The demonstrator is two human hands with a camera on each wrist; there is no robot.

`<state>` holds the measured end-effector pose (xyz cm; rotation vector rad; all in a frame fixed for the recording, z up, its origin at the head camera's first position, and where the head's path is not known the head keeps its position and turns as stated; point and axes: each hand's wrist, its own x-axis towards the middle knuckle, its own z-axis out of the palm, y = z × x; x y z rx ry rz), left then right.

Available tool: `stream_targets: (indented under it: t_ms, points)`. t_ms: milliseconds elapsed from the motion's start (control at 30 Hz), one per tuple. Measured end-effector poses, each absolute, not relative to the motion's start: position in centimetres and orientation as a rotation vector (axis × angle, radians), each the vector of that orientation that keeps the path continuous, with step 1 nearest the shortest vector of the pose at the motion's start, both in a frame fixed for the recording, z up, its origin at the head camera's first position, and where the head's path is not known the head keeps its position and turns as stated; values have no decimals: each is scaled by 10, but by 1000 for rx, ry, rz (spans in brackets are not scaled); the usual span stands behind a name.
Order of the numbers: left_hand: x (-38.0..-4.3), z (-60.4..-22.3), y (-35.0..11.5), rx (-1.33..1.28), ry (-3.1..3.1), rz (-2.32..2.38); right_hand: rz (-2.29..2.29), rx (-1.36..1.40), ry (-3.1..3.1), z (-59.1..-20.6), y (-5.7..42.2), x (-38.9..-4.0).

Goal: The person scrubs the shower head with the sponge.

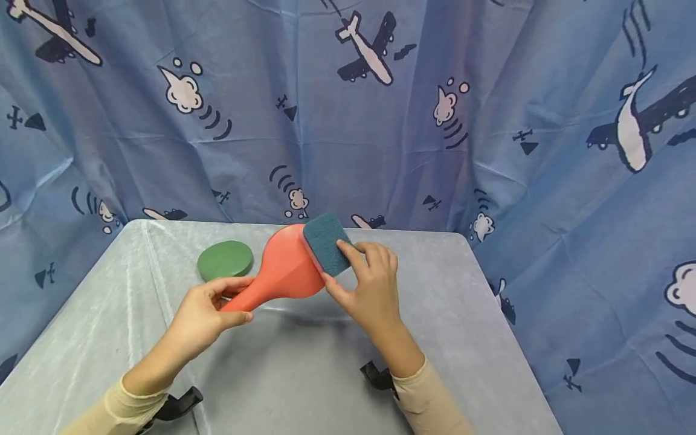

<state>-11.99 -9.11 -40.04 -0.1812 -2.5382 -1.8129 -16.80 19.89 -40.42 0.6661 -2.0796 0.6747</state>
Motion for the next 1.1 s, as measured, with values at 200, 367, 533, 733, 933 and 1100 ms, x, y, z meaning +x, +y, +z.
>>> stream_targets:
  t_ms: [200,367,533,733,933,1100]
  points:
    - [-117,-401,-86,-206,-2528,-1742,525,966,-1967,-402,191,-162]
    - [-116,-401,-83,-218,-2515,-1689,599,751,-2040,-400,200,-168]
    - [-115,-401,-83,-230,-2526,-1622,648,727,-2034,-403,201,-168]
    - [-116,-405,-83,-262,-2529,-1541,522,894,-1968,-406,189,-163]
    - [-115,-403,-82,-301,-2531,-1510,729,600,-2072,-407,206,-175]
    - [-115,-404,-82,-309,-2533,-1483,700,742,-2020,-405,195,-166]
